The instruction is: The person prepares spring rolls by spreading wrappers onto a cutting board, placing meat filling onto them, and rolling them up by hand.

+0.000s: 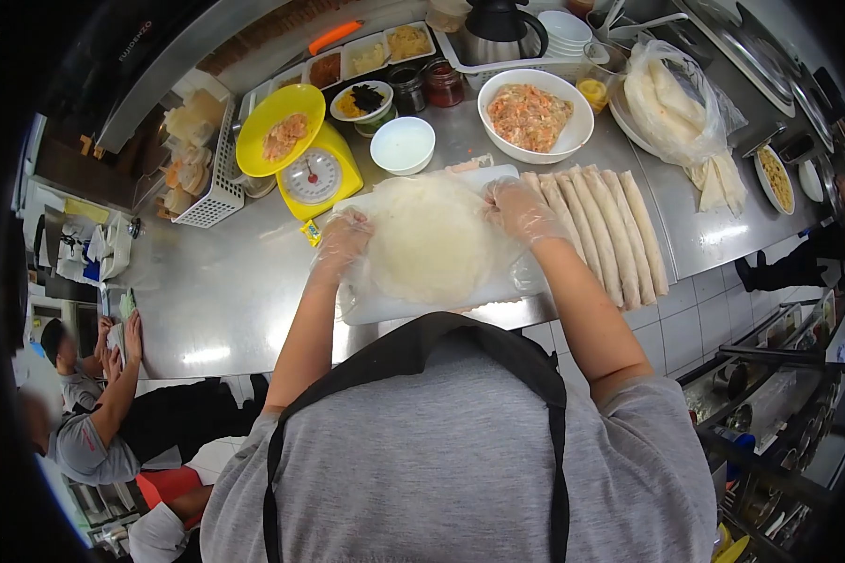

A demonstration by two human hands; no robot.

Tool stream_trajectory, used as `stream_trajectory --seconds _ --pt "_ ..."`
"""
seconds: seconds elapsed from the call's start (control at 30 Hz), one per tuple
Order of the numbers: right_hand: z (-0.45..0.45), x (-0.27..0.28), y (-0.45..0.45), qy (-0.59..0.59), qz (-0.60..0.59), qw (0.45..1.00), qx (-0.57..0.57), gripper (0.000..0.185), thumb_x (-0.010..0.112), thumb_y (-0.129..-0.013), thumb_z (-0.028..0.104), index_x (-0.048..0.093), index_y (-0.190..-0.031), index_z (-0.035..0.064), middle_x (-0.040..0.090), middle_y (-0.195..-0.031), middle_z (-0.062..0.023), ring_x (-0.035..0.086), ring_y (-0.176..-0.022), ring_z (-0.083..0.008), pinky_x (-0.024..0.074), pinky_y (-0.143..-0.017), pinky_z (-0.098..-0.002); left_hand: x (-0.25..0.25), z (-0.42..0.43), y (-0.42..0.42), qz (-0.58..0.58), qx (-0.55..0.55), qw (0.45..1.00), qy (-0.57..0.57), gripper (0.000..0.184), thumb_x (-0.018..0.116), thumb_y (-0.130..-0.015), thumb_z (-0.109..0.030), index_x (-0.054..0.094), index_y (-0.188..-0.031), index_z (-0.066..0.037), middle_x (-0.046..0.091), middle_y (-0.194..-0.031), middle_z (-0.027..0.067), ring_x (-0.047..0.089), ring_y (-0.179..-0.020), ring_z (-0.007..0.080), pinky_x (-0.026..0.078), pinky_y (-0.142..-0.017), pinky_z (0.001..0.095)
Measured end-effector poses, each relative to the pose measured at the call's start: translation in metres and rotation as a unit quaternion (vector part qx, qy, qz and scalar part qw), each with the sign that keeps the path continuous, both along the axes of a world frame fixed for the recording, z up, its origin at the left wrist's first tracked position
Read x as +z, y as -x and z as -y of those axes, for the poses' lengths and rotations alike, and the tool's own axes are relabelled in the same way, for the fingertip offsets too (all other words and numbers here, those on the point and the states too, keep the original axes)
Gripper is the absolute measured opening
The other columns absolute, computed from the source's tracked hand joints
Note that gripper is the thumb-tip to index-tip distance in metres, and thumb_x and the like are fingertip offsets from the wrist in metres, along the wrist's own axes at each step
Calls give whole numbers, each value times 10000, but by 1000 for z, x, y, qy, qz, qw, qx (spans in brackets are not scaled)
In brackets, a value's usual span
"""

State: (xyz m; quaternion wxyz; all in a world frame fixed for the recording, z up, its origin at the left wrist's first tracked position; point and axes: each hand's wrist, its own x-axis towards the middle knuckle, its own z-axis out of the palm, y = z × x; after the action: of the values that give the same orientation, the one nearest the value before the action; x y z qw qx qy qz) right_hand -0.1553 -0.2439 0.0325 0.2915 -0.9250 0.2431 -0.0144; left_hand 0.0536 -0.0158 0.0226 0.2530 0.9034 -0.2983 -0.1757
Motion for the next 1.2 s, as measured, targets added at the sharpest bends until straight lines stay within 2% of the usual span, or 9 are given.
stream_trajectory --seconds 0.23,0.33,0.6,0.77,0.83,0.93,1.07,1.13,1.2 --pt "7 -13 -1 -151 99 981 -73 346 649 -702 157 549 -1007 28 605 -866 -109 585 -831 -214 454 -754 -329 3 -4 -1 -3 -4 999 -48 305 677 -721 -294 605 -927 -80 630 -901 185 617 -865 334 473 -755 420" --pt "3 -10 -1 -222 91 967 -85 452 653 -688 137 506 -1102 31 603 -882 -94 586 -838 -198 455 -761 -318 -2 -2 -5 94 -16 994 51 313 651 -745 -298 607 -961 -77 611 -941 192 598 -910 334 461 -794 428" --pt "6 3 0 -155 43 986 -47 450 645 -685 72 503 -1111 43 605 -871 -94 598 -831 -217 462 -772 -334 -31 23 -22 204 -130 964 -110 322 680 -716 -239 592 -973 -66 602 -1007 142 561 -943 322 446 -803 446" --pt "-18 68 -5 -101 103 986 81 426 647 -713 80 498 -1111 49 595 -897 -89 599 -827 -239 468 -787 -350 63 49 37 271 -240 915 177 678 746 -665 -290 478 -1260 -105 464 -1301 133 492 -1123 334 424 -902 448" --pt "-25 91 -8 -124 181 968 122 443 720 -718 136 501 -1098 74 569 -950 -55 567 -923 -144 451 -829 -291 89 69 49 191 -348 887 237 671 772 -657 -297 521 -1244 -90 545 -1219 132 526 -1099 324 429 -911 402" --pt "-30 102 1 -26 357 933 48 523 740 -701 192 487 -1136 48 567 -992 -97 562 -986 -234 457 -845 -349 128 80 65 54 -316 940 114 438 711 -736 -315 620 -1081 -60 643 -1006 133 608 -960 279 447 -857 385" --pt "-13 55 26 -102 416 903 25 520 767 -689 238 530 -1105 38 570 -1013 -85 538 -1028 -214 447 -883 -335 128 77 59 75 -362 899 233 302 664 -809 -270 644 -1002 -39 663 -867 102 635 -820 242 467 -789 344" --pt "5 43 52 -188 208 959 -36 430 752 -716 223 577 -1056 23 570 -1069 -74 538 -1052 -191 442 -903 -319 142 60 71 -115 -254 927 250 274 638 -847 -251 632 -1014 -34 656 -887 74 602 -807 169 455 -773 293" --pt "17 63 67 -226 237 944 -36 387 732 -739 210 586 -1038 13 577 -1079 -81 546 -1052 -193 444 -898 -310 138 46 79 -134 -242 926 258 269 634 -853 -243 625 -1022 -34 648 -883 63 577 -800 140 450 -764 279"
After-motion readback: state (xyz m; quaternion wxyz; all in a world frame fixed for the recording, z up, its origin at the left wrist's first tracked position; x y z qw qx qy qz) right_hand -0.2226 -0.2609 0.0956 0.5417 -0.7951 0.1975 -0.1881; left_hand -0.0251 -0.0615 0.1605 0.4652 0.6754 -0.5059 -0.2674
